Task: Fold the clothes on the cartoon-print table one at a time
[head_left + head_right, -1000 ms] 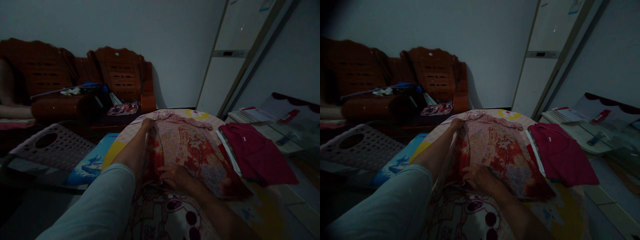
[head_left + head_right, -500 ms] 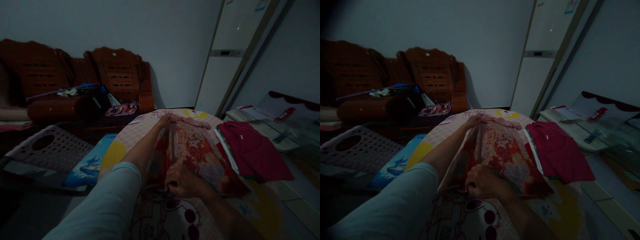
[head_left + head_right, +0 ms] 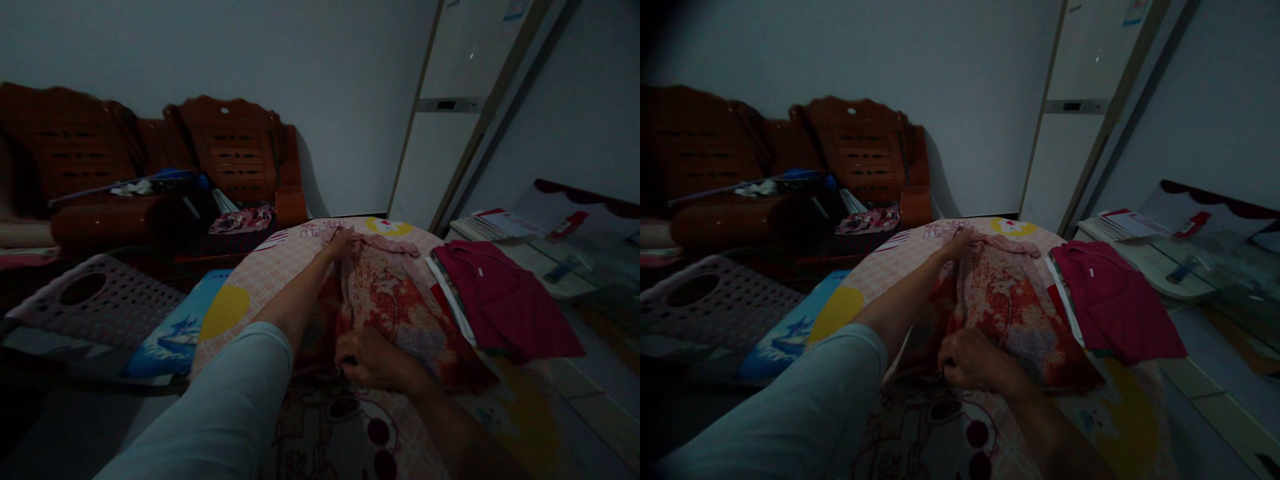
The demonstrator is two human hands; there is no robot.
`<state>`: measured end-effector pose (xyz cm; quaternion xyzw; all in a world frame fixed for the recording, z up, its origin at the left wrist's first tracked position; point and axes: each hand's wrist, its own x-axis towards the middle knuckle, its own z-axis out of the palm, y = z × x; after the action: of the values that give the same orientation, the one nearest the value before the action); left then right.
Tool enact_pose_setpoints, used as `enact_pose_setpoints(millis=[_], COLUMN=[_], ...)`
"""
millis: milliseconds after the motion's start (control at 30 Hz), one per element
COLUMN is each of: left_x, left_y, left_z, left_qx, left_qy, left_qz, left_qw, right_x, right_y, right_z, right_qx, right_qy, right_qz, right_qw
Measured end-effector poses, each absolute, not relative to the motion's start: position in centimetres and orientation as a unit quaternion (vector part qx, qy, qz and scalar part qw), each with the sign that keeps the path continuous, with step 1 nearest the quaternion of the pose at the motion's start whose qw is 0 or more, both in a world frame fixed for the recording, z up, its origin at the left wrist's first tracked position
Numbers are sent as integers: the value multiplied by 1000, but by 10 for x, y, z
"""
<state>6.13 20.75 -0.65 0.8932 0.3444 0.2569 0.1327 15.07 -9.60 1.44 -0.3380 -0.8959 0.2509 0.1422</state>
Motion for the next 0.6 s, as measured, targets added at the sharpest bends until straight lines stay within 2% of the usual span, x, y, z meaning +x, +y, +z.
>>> enact_pose_setpoints(millis=[133,267,433,600], left_x=[52,20,-21,-13], left_y=[198,182,158,147], left_z=[-6,-6,-14,-16], left_qx=[874,781,770,754], left_qy=[361,530,586,621], left_qz=[272,295,206,175], left_qw=[177,152,146,119], right_x=[152,152,156,154], right_y=[-97,-93,-87,-80], right_z=[15,15,13,4], right_qx=[-376,-429,-485,-529], right_qy=[-886,-861,-828,-808], right_qz=[243,227,241,224], right_qw=[123,152,144,130])
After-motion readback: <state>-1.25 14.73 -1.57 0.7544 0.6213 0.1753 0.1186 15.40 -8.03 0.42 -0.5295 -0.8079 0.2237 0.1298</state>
